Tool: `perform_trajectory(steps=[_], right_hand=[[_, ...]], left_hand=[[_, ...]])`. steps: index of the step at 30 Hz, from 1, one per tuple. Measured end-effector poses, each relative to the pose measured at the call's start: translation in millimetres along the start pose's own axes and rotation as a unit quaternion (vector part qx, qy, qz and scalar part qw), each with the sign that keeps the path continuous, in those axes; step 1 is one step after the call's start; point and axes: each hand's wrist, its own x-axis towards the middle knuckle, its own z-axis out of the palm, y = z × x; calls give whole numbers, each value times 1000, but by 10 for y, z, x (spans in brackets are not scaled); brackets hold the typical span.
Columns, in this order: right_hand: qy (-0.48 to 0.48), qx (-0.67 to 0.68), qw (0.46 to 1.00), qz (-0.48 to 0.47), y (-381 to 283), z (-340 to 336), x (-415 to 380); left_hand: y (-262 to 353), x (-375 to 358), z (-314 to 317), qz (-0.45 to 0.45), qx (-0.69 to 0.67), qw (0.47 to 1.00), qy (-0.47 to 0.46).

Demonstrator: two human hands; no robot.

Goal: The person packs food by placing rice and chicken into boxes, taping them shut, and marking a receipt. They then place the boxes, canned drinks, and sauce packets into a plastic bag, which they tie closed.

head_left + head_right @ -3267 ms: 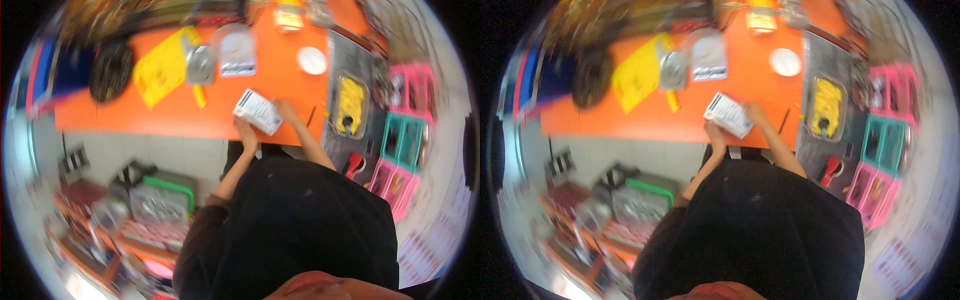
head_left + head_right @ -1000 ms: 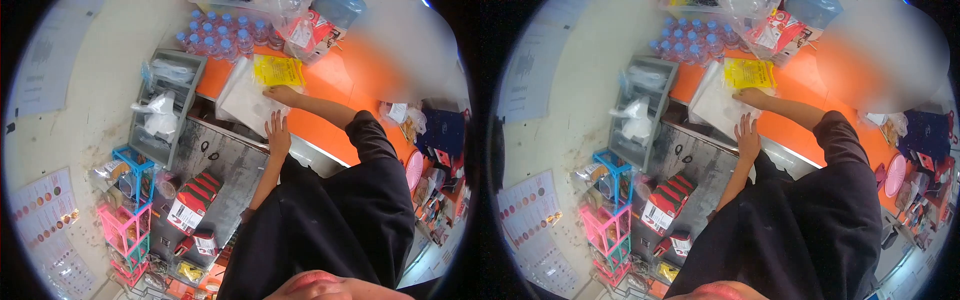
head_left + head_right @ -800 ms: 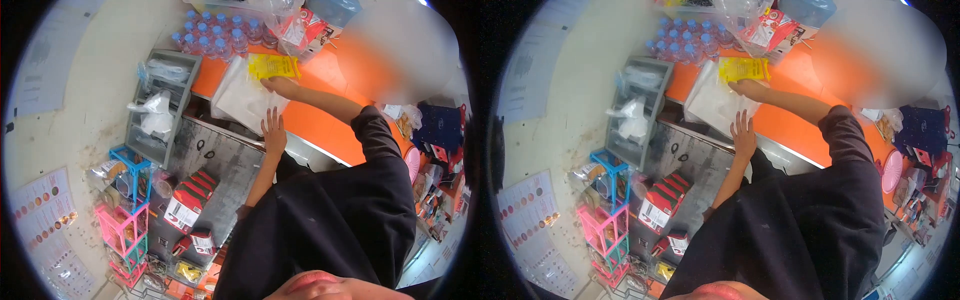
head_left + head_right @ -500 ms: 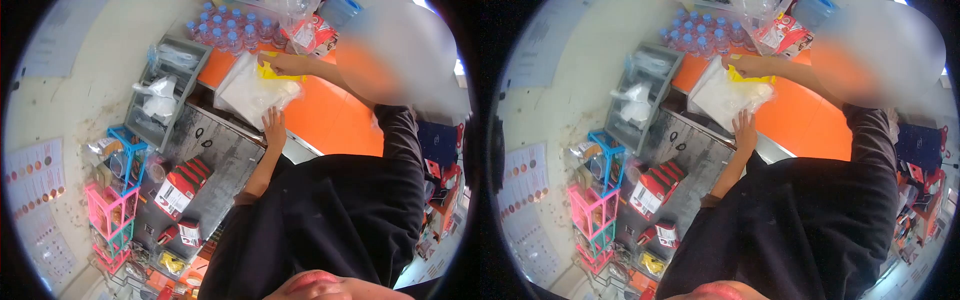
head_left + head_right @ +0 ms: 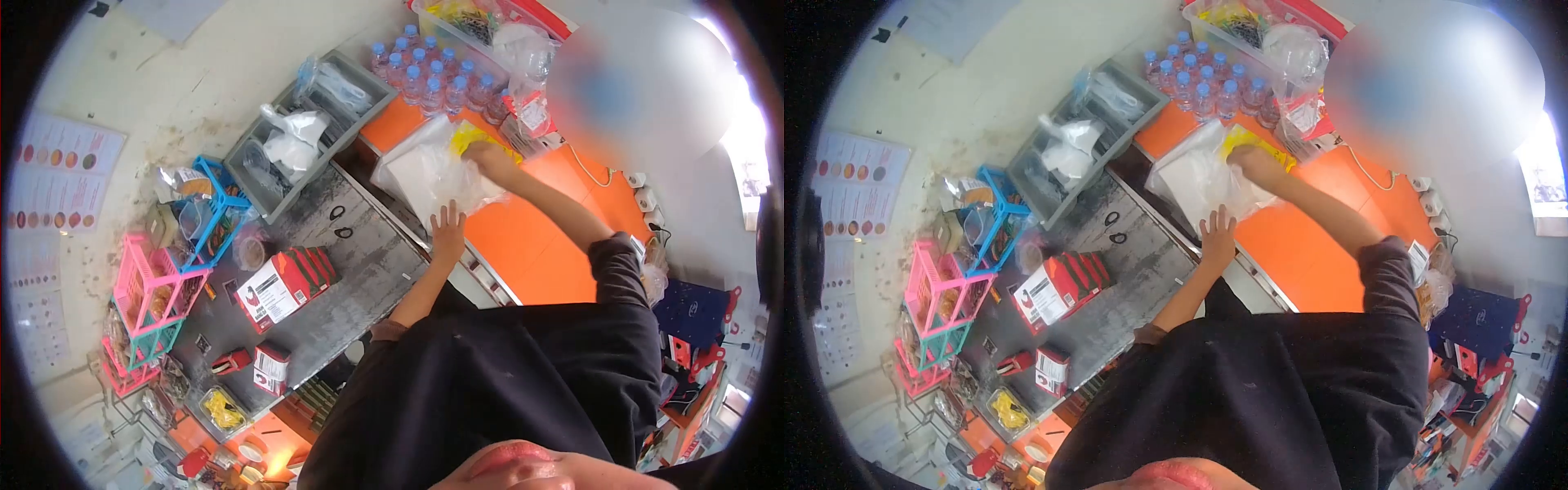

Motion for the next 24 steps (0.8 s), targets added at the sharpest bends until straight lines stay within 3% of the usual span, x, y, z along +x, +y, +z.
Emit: perform_trajectory(steps=[2,6,8,10,12,14,15,16,17,18,20,21,23,24], right_hand=[[29,33,999,17,-424,-729,227],[-8,3,1000,11,-1160,-1549,280],[54,25,998,36,-1384,-1739,234],[246,-60,963,88,-1492,-2101,243],[393,20,914,100,-1748,-2733,340],[375,43,884,276,-1980,-3086,435],[365,40,884,289,-1929,-3124,472],[379,39,878,288,-1797,-3114,477],[396,63,874,274,-1613,-3037,452],[405,86,872,261,-1473,-2918,382],[334,98,881,320,-1239,-2620,226],[319,102,880,337,-1009,-2374,133],[284,118,887,345,-672,-1876,-25],[267,128,895,334,-610,-1664,-103]], left_hand=[[-67,72,-44,-41,-59,997,-34],[30,96,-43,-22,29,997,-73],[133,188,-264,-42,-10,992,-122],[131,265,-289,-61,-50,982,-170],[9,396,-86,-62,-111,969,-211],[127,540,-581,-71,-189,953,-224],[103,621,-776,-81,-261,931,-240],[-5,677,-789,-71,-251,936,-238],[-129,711,-701,-58,-616,778,-104],[-213,701,-663,-40,-876,478,44],[-134,696,-2025,148,-959,238,-25],[-272,782,-2084,152,-958,240,-22],[-511,970,-2156,306,-919,243,-59],[-546,975,-2158,308,-916,251,-53]])
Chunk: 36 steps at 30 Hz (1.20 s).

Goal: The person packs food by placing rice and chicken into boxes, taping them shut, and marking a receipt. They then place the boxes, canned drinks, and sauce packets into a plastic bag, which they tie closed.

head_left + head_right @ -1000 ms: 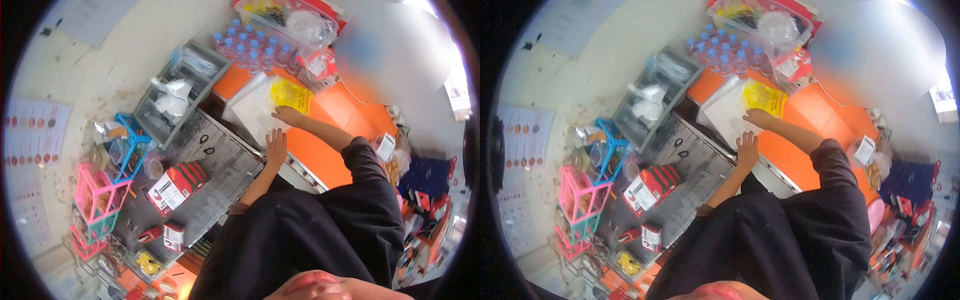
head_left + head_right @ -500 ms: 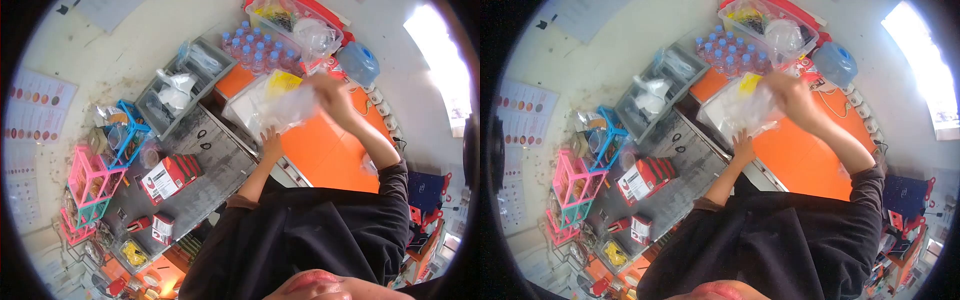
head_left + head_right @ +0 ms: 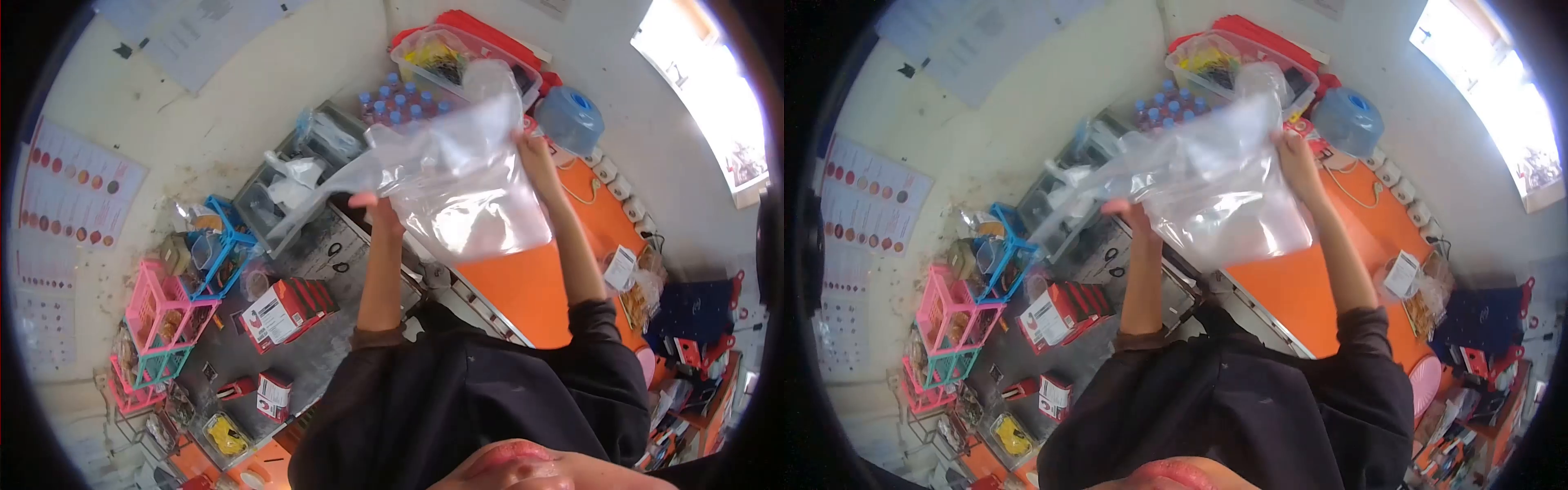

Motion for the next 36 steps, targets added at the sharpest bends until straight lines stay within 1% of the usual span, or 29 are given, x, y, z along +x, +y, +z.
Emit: perform_trajectory(steps=[1,2,3,5,6,7,8,10,11,12,14,16,17,19,21,22,23,24,25,26,28,29,30,31,32,33,34,35,36], right_hand=[[8,69,995,68,157,120,-69],[16,139,981,137,322,238,-120],[55,131,984,105,602,350,-152],[95,129,984,73,815,425,-229],[103,104,982,120,838,434,-335],[111,79,976,170,863,463,-443],[111,85,975,175,915,530,-531],[88,-44,984,145,1039,696,-765],[83,-42,984,150,1058,761,-810],[97,-24,977,188,1066,827,-849],[111,-5,967,229,1179,951,-885],[209,-47,966,145,1630,1076,-844],[208,-48,966,148,1880,1083,-822],[284,-56,942,169,2245,1094,-785],[320,-48,924,206,2098,973,-763],[357,-41,902,240,1995,881,-755],[355,-41,902,241,1870,856,-762],[379,-194,875,230,1689,885,-771],[395,-341,827,211,1466,939,-769],[400,-480,759,186,1224,976,-786],[367,-427,824,56,592,963,-930],[252,-183,949,42,359,1139,-1022],[106,74,991,36,89,1345,-1169],[-92,233,966,60,-422,1426,-1250],[-224,256,939,43,-776,1513,-1306],[-287,223,932,-12,-843,1705,-1360],[-345,192,916,-76,-876,1881,-1350],[-363,195,907,-86,-892,1954,-1318],[-397,191,886,-143,-891,1997,-1272]], left_hand=[[22,-24,-27,-1,108,983,151],[71,-57,-103,-1,213,931,296],[222,-383,-586,-111,248,900,341],[393,-396,-514,-126,228,917,301],[461,-456,-482,-148,198,933,262],[588,-546,-477,-233,251,884,319],[642,-602,-502,-239,254,881,321],[680,-817,-510,-315,185,775,515],[640,-957,-669,-284,166,832,446],[633,-1035,-740,-285,166,829,452],[638,-1173,-896,-346,247,760,492],[669,-1279,-1030,-339,260,736,525],[712,-1292,-1047,-322,267,724,548],[810,-1324,-1100,-304,275,709,574],[914,-1385,-1124,-206,266,676,655],[965,-1426,-1073,-206,266,673,658],[1008,-1347,-891,-122,277,701,646],[1055,-1264,-726,-35,286,724,627],[1140,-1251,-596,-49,282,774,564],[1141,-1227,-449,-43,282,773,566],[1115,-1204,-102,-92,315,739,588],[1025,-1175,60,-94,317,727,601],[890,-1098,263,-87,312,718,615],[743,-983,448,-90,321,714,615],[631,-960,585,-92,329,710,615],[557,-1050,697,-84,323,700,632],[537,-1114,772,-95,319,717,612],[582,-1161,849,-101,320,735,589],[676,-1214,980,-79,325,727,599]])
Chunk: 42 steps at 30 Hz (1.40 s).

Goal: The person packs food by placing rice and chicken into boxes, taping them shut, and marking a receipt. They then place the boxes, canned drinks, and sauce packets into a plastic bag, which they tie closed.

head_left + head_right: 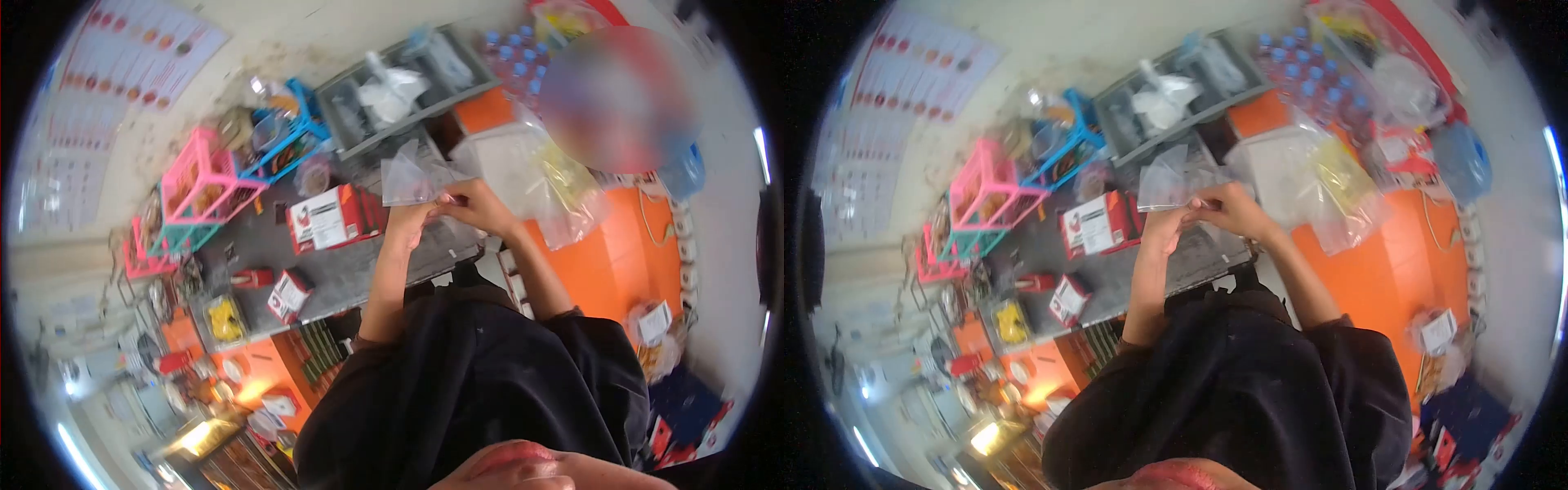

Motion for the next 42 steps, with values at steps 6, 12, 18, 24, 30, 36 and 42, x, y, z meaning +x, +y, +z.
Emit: perform_trajectory(steps=[6,12,18,24,30,36,42], right_hand=[[174,-227,937,-200,-640,217,118],[-13,-179,940,-292,-1383,1494,52],[-126,-161,906,-371,-1455,2735,-263],[-191,1,957,-219,-1910,3970,-1026],[-337,107,918,-178,-2072,5227,-2142],[-372,-49,871,-318,-1792,5542,-2273],[-451,15,741,-497,-2951,5771,-3172]], left_hand=[[706,-1056,-617,401,233,779,422],[721,-2118,-1034,436,597,444,507],[-59,-3289,-2090,252,544,527,602],[-572,-5056,-2633,256,273,551,746],[-1656,-5897,-3176,309,182,503,786],[-2176,-7088,-2977,109,291,282,907],[-1647,-6480,-2910,231,372,477,762]])
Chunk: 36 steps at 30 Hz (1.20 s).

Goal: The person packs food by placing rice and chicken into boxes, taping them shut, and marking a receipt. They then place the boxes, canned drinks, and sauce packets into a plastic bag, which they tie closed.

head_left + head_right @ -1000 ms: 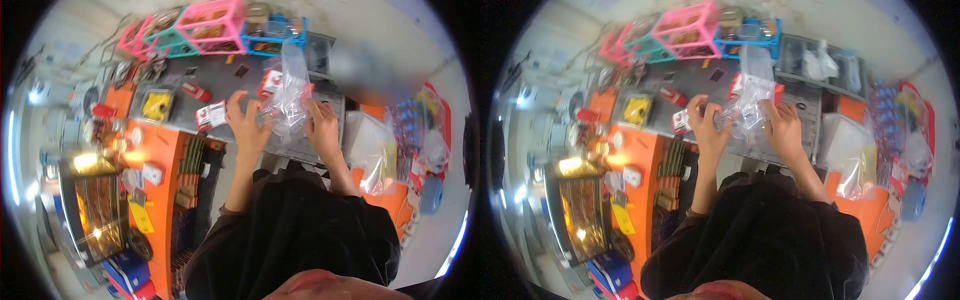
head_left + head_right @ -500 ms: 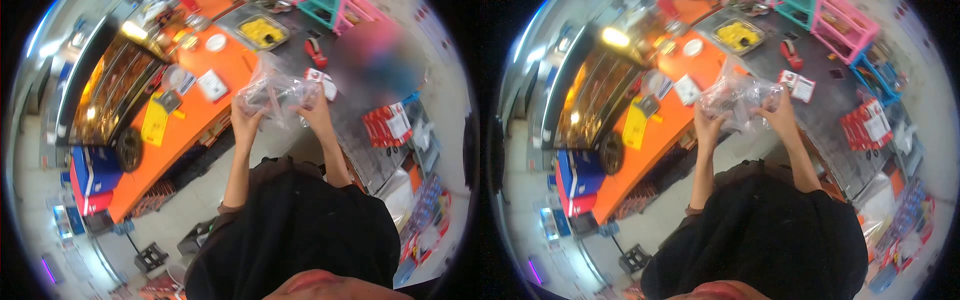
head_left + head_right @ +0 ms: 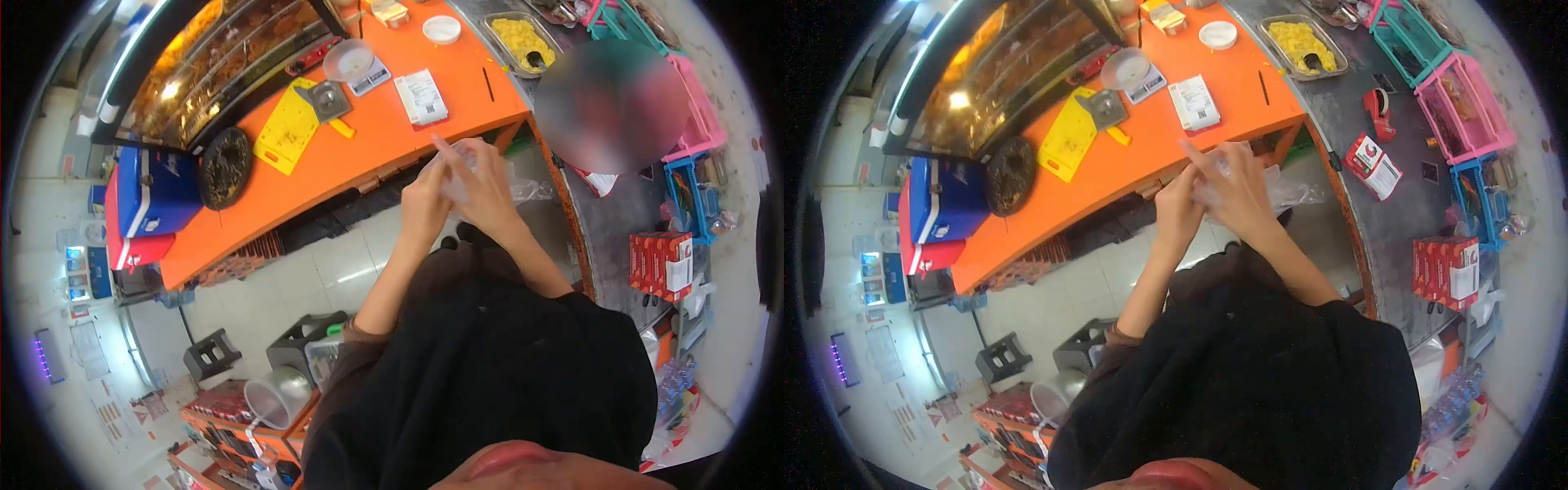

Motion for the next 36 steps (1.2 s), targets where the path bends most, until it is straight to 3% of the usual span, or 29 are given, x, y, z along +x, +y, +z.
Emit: perform_trajectory(steps=[1,3,4,5,7,9,10,11,12,13,14,15,18,20,21,22,23,24,25,27,28,30,31,32,33,34,36], right_hand=[[-12,1,1000,-1,193,139,43],[5,72,989,125,755,483,96],[-4,74,990,123,850,339,122],[-31,30,987,157,920,92,194],[-62,-12,980,187,981,-28,260],[-71,234,959,141,1003,-50,247],[-131,401,874,240,1030,-46,206],[-186,548,747,326,1099,-30,162],[-239,601,665,373,1258,-34,106],[-291,676,526,425,1330,-139,196],[-335,729,370,468,1388,-226,304],[-339,728,365,470,1476,-222,399],[-442,605,608,262,1824,-149,790],[-478,481,728,99,2061,-87,1040],[-363,255,891,-103,2199,167,1006],[-369,160,913,-70,2036,200,1161],[-372,65,925,-36,1805,270,1314],[-402,-17,915,33,1675,404,1392],[-425,-98,894,101,1611,538,1472],[-433,-94,890,108,1624,781,1531],[-439,-95,886,115,1647,909,1513],[-410,-70,903,112,1710,1212,1441],[-395,-24,912,107,1711,1337,1407],[-382,22,918,102,1714,1456,1351],[-397,162,901,73,1836,1555,1279],[-395,164,901,72,1998,1666,1319],[-274,373,886,31,2335,1956,1471]], left_hand=[[-89,38,5,-35,99,994,16],[-437,261,-140,-84,281,953,74],[-629,362,-318,-97,363,919,119],[-853,285,-499,-107,365,917,119],[-1229,50,-718,-148,145,978,35],[-862,-137,-699,-144,-118,981,-52],[-764,-415,-661,-286,-232,926,-80],[-721,-718,-607,-414,-339,839,-102],[-662,-900,-584,-494,-413,764,-45],[-827,-1319,-525,-456,-636,619,70],[-874,-1224,-548,-458,-633,619,75],[-912,-1142,-558,-443,-595,667,69],[-1093,-788,-535,-382,-468,796,44],[-1199,-532,-483,-336,-373,865,27],[-1191,-277,-481,-350,-69,927,-120],[-1144,-22,-318,-353,-69,926,-117],[-1060,219,-54,-289,127,948,-50],[-1032,356,99,-210,318,924,17],[-1084,400,130,-213,321,923,16],[-1210,377,167,-423,410,805,-74],[-1279,303,128,-427,410,802,-81],[-1586,135,-78,-488,479,727,-63],[-1798,-18,-164,-487,480,727,-65],[-2024,-242,-240,-482,472,735,-64],[-2217,-416,-306,-477,464,744,-60],[-2339,-567,-402,-476,466,743,-58],[-2433,-814,-640,-435,365,821,-58]])
